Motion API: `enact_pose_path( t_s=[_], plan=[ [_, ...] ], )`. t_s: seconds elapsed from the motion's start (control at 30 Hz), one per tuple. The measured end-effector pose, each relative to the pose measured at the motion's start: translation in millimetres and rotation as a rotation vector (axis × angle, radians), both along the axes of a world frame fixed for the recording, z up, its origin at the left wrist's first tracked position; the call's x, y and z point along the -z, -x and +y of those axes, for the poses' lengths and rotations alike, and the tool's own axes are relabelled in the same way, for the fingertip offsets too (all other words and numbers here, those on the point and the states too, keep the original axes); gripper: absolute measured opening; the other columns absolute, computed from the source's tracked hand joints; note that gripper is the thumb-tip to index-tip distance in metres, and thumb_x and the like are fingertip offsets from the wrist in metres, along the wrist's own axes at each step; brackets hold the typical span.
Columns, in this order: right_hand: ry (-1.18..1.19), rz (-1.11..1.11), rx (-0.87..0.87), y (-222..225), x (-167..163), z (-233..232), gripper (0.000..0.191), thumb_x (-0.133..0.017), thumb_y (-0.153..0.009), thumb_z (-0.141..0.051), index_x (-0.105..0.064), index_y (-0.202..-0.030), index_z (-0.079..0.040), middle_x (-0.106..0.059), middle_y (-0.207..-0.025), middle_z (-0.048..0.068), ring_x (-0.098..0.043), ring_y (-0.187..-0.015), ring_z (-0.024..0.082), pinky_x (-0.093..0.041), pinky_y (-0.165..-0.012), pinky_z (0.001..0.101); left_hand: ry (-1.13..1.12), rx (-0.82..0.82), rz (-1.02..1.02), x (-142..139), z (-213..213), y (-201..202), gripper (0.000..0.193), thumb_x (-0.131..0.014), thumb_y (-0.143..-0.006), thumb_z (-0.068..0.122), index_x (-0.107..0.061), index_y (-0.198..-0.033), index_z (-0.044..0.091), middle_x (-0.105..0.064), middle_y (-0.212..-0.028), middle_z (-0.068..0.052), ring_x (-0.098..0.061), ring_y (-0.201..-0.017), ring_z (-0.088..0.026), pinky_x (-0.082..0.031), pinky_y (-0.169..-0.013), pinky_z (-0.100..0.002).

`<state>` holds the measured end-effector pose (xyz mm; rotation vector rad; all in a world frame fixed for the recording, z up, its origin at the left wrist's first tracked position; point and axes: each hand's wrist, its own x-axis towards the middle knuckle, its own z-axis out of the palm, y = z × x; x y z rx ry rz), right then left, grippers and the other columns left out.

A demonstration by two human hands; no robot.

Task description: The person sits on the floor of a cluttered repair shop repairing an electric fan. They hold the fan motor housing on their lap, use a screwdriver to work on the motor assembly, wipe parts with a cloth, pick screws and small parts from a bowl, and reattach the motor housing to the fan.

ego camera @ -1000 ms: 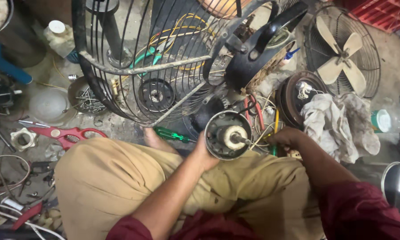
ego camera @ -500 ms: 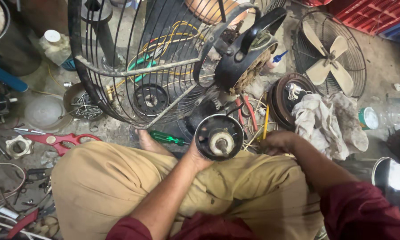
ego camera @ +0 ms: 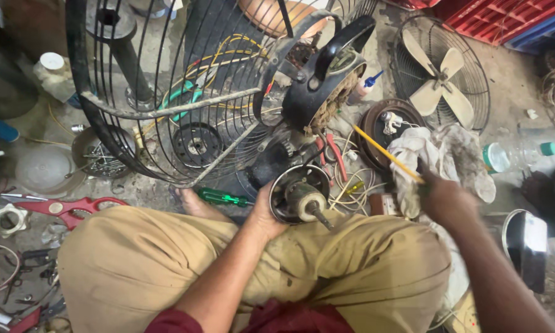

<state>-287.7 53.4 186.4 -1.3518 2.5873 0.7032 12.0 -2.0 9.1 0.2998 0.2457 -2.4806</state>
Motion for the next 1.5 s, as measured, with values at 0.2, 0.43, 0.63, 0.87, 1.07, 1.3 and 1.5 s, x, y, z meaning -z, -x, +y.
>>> enact_pose_path(
  t_s=[0.2, 0.43, 0.63, 0.87, 1.07, 1.3, 1.5],
  plan=[
    [0.389, -0.368, -0.134, 35.9, -68.5, 150.8, 0.060, -0.074, -0.082, -0.029, -0.065, -0.139, -0.013, -0.077, -0.103, 0.013, -0.078, -0.087, 0.027, -0.060, -0.080, 0.0415, 0.085, -0.007, -0.014, -8.3, -6.3, -0.2, 0.047, -0.053, -0.101, 0.040, -0.068, -0.125, 0.002, -0.074, -0.115, -0.016, -0.073, -0.103, -0.027, -0.060, -0.092, -0.044],
    [0.165, -0.204, -0.107, 26.5, -52.7, 230.9, 0.057, -0.082, -0.074, -0.034, -0.076, -0.130, -0.030, -0.087, -0.102, 0.002, -0.083, -0.096, 0.017, -0.060, -0.099, 0.0401, 0.178, -0.107, -0.122, -16.9, -6.0, -2.2, 0.029, -0.059, -0.100, 0.027, -0.068, -0.120, 0.008, -0.075, -0.110, -0.013, -0.074, -0.097, -0.024, -0.062, -0.085, -0.041],
    [0.393, -0.229, -0.483, -4.3, -72.2, 208.8, 0.048, -0.077, -0.080, -0.037, -0.075, -0.128, -0.033, -0.082, -0.091, 0.002, -0.080, -0.092, 0.019, -0.059, -0.093, 0.0393, 0.257, -0.147, -0.154, -9.1, -4.3, 0.5, 0.029, -0.060, -0.101, 0.023, -0.066, -0.124, 0.006, -0.074, -0.113, -0.013, -0.074, -0.099, -0.023, -0.061, -0.088, -0.039],
    [0.403, -0.227, -0.634, 26.8, -73.8, 202.3, 0.045, -0.073, -0.084, -0.023, -0.072, -0.129, -0.030, -0.074, -0.084, 0.002, -0.073, -0.078, 0.017, -0.058, -0.071, 0.0299, 0.180, -0.130, -0.172, 3.4, -3.4, 3.6, 0.028, -0.061, -0.100, 0.022, -0.061, -0.126, 0.011, -0.074, -0.113, -0.012, -0.074, -0.099, -0.024, -0.062, -0.085, -0.041],
    [0.339, 0.072, -0.747, 20.1, -82.6, 202.8, 0.061, -0.074, -0.070, -0.021, -0.070, -0.130, -0.030, -0.060, -0.078, 0.006, -0.056, -0.069, 0.015, -0.048, -0.067, 0.0303, 0.210, -0.135, -0.156, 4.5, -4.4, 1.3, 0.029, -0.061, -0.100, 0.020, -0.064, -0.127, 0.010, -0.074, -0.114, -0.013, -0.074, -0.099, -0.024, -0.062, -0.085, -0.040],
    [0.401, 0.001, -0.823, 0.4, -94.4, 190.7, 0.051, -0.066, -0.083, -0.018, -0.066, -0.134, -0.026, -0.056, -0.088, 0.009, -0.057, -0.075, 0.016, -0.049, -0.073, 0.0296, 0.231, -0.119, -0.112, -2.7, -4.3, -1.0, 0.028, -0.058, -0.104, 0.021, -0.065, -0.127, 0.007, -0.074, -0.115, -0.013, -0.074, -0.098, -0.023, -0.062, -0.085, -0.039],
    [0.425, -0.072, -0.764, -7.6, -98.3, 177.3, 0.043, -0.064, -0.086, -0.016, -0.064, -0.129, -0.024, -0.055, -0.086, 0.008, -0.055, -0.074, 0.015, -0.047, -0.072, 0.0287, 0.213, -0.072, -0.127, -9.1, -5.8, -4.5, 0.028, -0.054, -0.103, 0.020, -0.063, -0.127, 0.008, -0.074, -0.115, -0.014, -0.075, -0.098, -0.024, -0.064, -0.081, -0.041]
  ],
)
